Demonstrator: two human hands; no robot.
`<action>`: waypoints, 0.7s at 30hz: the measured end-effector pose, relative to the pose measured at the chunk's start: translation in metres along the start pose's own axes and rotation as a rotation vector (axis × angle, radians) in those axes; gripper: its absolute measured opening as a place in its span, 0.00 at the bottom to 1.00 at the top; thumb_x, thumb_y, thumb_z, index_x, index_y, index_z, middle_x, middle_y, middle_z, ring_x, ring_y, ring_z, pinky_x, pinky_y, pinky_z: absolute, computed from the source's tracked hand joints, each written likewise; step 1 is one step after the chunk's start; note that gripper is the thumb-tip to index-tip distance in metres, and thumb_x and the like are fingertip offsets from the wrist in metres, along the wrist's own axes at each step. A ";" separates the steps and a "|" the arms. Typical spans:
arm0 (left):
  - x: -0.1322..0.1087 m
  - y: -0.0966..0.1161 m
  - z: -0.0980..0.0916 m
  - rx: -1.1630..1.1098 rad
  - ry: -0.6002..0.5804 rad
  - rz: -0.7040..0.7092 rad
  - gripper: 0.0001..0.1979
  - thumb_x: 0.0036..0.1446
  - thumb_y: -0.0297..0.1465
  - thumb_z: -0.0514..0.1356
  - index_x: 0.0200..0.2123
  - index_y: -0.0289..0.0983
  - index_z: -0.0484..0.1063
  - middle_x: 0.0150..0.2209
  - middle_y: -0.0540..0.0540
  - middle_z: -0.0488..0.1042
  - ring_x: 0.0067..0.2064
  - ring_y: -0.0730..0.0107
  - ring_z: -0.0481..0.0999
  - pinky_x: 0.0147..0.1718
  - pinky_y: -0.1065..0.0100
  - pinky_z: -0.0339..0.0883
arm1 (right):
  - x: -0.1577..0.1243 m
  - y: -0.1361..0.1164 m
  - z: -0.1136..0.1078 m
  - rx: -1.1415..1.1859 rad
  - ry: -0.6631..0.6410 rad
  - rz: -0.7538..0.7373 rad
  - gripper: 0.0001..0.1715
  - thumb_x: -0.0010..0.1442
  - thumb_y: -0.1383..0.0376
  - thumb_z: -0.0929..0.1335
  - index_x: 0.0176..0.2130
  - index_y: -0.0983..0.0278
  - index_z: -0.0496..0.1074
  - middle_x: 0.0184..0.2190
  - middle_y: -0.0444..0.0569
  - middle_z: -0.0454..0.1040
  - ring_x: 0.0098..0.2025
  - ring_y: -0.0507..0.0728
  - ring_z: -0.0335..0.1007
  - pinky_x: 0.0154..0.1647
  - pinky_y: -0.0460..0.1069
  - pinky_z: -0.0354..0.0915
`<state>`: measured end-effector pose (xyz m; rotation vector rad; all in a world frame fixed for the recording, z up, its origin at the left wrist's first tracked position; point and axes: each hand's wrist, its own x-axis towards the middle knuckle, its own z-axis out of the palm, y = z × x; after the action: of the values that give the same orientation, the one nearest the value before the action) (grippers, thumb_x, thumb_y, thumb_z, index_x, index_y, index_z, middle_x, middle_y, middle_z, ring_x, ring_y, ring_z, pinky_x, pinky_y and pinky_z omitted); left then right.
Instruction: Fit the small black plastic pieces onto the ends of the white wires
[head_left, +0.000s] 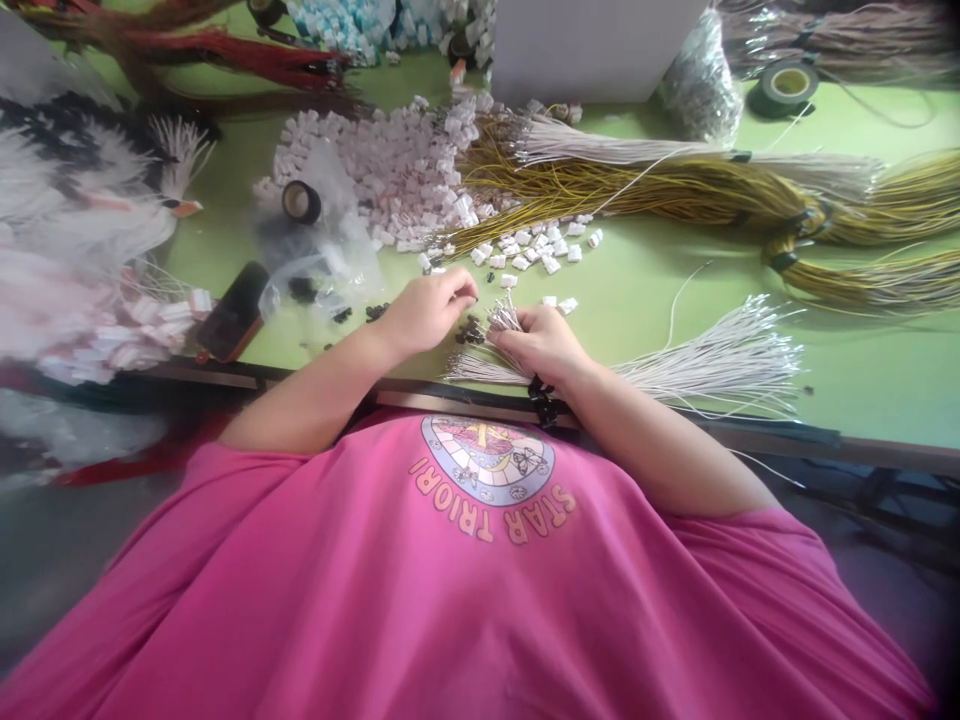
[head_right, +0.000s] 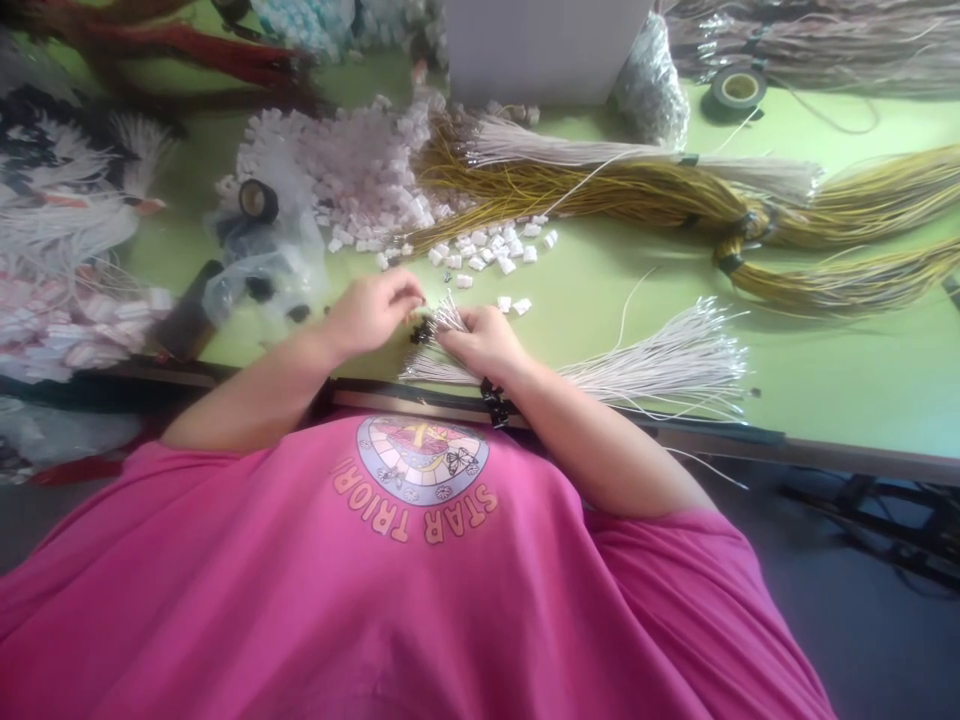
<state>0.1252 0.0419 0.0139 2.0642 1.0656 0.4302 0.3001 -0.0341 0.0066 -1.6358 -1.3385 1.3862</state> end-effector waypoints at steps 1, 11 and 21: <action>-0.008 0.001 0.002 -0.119 -0.021 -0.047 0.06 0.54 0.32 0.57 0.33 0.36 0.71 0.27 0.49 0.70 0.32 0.70 0.69 0.37 0.66 0.61 | 0.000 0.000 0.000 -0.006 -0.001 0.003 0.11 0.48 0.61 0.66 0.22 0.66 0.65 0.17 0.40 0.56 0.21 0.47 0.51 0.23 0.46 0.51; -0.022 -0.006 0.021 -0.699 -0.008 -0.289 0.11 0.42 0.31 0.66 0.32 0.34 0.74 0.31 0.48 0.75 0.32 0.74 0.72 0.37 0.67 0.67 | 0.001 0.004 0.003 0.019 0.041 -0.043 0.10 0.46 0.63 0.67 0.28 0.68 0.71 0.20 0.42 0.64 0.23 0.48 0.57 0.25 0.46 0.55; -0.021 -0.007 0.026 -0.634 0.048 -0.258 0.11 0.42 0.32 0.67 0.31 0.34 0.74 0.30 0.48 0.75 0.31 0.73 0.72 0.35 0.66 0.67 | 0.002 0.003 0.004 -0.008 0.040 -0.052 0.07 0.45 0.64 0.66 0.23 0.67 0.67 0.18 0.40 0.59 0.22 0.47 0.53 0.23 0.45 0.52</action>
<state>0.1239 0.0155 -0.0078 1.3481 1.0381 0.5961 0.2973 -0.0338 0.0018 -1.6145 -1.3554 1.3124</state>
